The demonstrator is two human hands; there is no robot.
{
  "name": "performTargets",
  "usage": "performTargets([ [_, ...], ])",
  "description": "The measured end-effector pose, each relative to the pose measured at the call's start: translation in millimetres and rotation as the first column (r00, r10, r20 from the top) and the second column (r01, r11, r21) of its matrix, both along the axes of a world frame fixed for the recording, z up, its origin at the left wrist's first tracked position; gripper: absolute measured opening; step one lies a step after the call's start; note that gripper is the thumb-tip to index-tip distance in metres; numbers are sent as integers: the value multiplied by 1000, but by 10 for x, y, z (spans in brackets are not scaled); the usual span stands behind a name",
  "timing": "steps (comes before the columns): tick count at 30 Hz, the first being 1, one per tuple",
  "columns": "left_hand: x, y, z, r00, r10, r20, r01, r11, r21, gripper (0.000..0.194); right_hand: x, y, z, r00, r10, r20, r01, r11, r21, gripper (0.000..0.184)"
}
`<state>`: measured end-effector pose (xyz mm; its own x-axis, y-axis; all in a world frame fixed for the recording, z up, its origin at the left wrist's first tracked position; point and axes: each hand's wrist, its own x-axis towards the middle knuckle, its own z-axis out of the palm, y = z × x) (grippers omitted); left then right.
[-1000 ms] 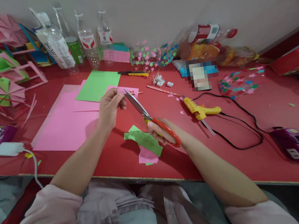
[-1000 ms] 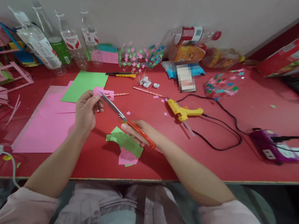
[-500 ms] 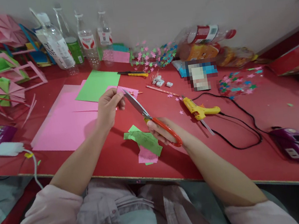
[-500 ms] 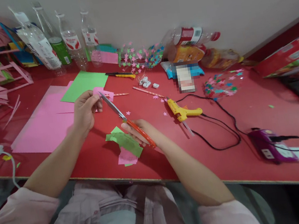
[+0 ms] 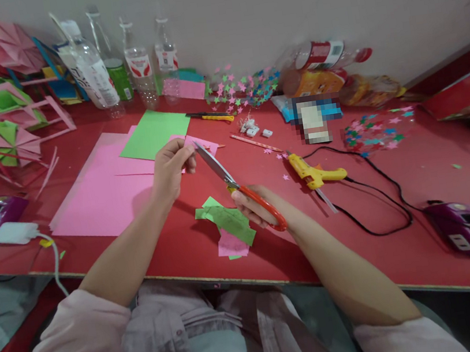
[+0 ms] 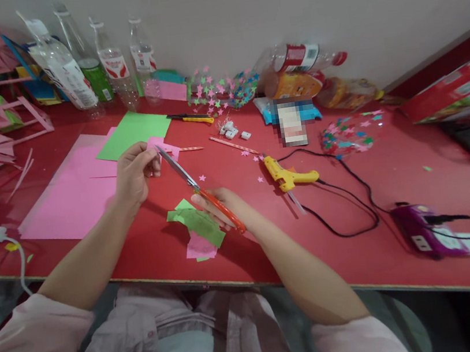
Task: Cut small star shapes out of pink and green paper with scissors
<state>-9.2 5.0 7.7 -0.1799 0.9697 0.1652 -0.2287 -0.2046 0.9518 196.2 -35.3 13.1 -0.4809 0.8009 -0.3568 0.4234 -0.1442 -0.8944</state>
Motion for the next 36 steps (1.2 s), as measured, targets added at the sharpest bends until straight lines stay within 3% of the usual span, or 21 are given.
performTargets([
  [18,-7,11,-32,1000,1,0,-1,1000,21,21,-17,-8,36,1000,-12,-3,12,1000,-9,55],
  [36,40,-8,-71,998,43,-34,-40,994,101,16,-13,2,-76,996,29,-81,-33,998,-49,52],
])
